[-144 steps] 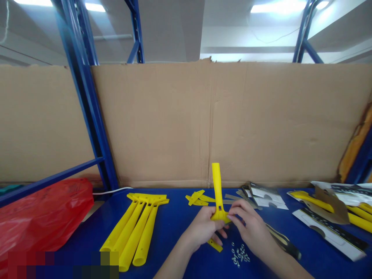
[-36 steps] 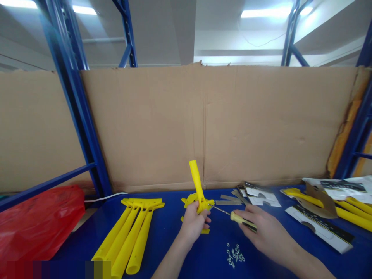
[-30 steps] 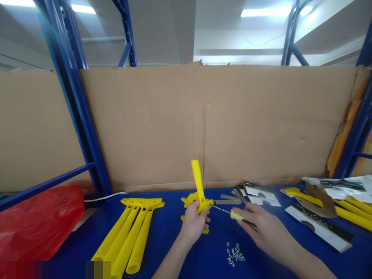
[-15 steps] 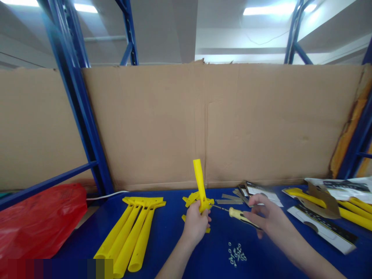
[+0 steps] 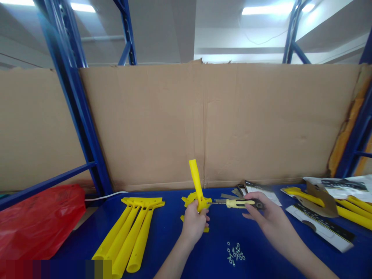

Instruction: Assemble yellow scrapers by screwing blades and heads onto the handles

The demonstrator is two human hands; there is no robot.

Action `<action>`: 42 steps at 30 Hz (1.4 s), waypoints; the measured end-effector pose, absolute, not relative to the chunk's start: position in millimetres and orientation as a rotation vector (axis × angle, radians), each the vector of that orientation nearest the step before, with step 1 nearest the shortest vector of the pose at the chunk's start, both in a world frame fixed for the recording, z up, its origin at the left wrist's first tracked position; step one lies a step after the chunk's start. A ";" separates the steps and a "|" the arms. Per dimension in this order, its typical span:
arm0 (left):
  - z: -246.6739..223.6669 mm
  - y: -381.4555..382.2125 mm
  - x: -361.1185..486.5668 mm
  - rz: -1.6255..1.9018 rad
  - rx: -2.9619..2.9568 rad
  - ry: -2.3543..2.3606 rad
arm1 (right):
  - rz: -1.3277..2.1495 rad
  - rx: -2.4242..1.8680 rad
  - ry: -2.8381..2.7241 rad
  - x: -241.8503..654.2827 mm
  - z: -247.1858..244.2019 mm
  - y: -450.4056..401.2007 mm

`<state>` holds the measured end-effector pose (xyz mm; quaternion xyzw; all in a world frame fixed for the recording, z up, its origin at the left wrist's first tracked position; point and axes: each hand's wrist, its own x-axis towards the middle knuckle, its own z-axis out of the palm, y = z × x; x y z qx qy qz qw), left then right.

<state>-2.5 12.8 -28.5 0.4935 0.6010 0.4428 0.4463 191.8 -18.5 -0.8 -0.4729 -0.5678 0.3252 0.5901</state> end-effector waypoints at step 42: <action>-30.0 13.8 -4.9 1.095 1.249 1.521 | 0.363 -1.464 -1.687 196.2 3.1 -24.9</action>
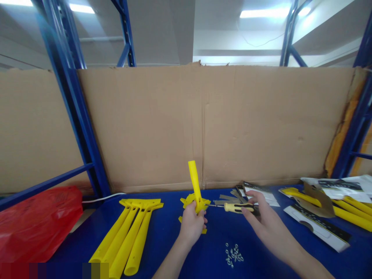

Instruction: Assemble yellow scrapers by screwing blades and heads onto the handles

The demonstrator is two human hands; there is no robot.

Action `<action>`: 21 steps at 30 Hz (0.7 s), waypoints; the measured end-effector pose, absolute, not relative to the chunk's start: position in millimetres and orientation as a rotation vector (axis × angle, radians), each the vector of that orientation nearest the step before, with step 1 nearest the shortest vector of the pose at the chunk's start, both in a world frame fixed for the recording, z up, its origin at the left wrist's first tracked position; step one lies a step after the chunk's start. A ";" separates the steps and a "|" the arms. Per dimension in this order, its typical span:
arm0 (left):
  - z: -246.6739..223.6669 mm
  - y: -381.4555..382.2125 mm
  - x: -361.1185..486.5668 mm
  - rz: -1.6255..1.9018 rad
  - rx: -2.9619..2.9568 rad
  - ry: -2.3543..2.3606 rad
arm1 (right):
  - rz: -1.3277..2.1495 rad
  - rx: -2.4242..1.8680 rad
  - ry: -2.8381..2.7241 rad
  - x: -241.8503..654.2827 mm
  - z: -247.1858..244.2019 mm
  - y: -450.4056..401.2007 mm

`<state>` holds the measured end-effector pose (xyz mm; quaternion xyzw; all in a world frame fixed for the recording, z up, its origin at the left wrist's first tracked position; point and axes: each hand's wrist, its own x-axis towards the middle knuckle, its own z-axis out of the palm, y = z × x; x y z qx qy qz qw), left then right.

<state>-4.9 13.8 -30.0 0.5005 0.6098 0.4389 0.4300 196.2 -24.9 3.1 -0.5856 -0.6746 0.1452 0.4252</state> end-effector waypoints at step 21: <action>-30.2 12.7 -5.5 1.102 1.268 1.502 | 0.472 -1.458 -1.669 196.4 0.3 -23.4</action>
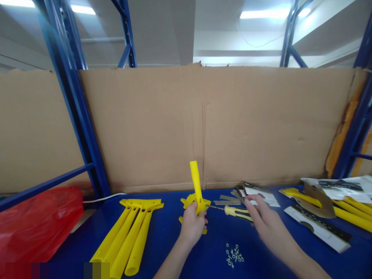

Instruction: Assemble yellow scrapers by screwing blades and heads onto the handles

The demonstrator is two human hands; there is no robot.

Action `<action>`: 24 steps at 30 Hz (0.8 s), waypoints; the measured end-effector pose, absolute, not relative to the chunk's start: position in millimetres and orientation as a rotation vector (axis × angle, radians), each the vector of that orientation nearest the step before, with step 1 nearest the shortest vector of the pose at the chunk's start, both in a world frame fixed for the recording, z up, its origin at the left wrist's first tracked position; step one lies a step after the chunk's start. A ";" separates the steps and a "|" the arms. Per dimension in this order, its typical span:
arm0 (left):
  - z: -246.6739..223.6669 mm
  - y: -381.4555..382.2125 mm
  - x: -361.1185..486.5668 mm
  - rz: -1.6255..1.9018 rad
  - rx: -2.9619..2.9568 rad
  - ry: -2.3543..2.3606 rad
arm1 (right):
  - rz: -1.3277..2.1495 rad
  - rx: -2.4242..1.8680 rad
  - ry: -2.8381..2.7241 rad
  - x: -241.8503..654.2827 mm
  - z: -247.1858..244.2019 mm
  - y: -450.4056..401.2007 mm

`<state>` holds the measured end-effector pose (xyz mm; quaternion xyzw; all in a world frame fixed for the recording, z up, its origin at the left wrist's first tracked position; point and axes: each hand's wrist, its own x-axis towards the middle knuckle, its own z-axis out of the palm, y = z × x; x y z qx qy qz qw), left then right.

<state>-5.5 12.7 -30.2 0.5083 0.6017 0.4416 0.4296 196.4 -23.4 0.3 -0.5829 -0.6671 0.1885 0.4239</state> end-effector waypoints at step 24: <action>-24.2 11.6 -4.4 1.121 1.182 1.517 | 0.604 -1.346 -1.404 180.7 -2.2 -31.3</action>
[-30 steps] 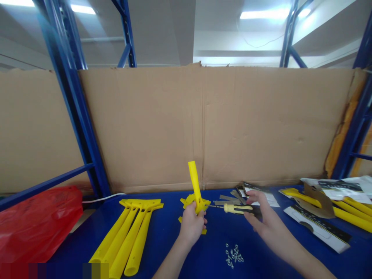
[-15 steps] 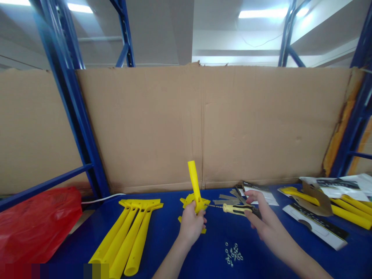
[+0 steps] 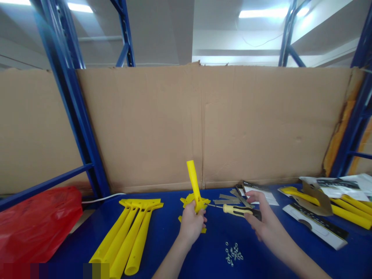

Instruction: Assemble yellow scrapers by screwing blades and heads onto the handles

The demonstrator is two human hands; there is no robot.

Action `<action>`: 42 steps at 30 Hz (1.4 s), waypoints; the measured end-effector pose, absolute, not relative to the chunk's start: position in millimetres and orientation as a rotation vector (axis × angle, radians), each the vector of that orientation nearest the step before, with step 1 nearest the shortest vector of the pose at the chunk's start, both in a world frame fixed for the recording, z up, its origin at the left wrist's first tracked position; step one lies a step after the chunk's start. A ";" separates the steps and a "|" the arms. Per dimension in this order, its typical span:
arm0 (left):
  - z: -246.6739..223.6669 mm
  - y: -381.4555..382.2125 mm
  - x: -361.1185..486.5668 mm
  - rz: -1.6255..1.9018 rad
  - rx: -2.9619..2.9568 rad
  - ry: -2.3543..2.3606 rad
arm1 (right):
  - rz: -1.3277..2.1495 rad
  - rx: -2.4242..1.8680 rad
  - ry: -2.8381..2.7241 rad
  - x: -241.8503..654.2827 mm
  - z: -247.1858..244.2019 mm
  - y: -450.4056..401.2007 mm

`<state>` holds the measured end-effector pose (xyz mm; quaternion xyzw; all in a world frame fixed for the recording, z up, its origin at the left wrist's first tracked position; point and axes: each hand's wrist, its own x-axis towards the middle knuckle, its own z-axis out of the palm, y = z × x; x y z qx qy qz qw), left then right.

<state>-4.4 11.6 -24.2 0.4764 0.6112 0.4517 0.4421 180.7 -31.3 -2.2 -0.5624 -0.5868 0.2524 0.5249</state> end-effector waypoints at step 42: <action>-25.9 13.3 -6.1 1.107 1.259 1.543 | 0.659 -1.326 -1.558 186.9 1.7 -30.0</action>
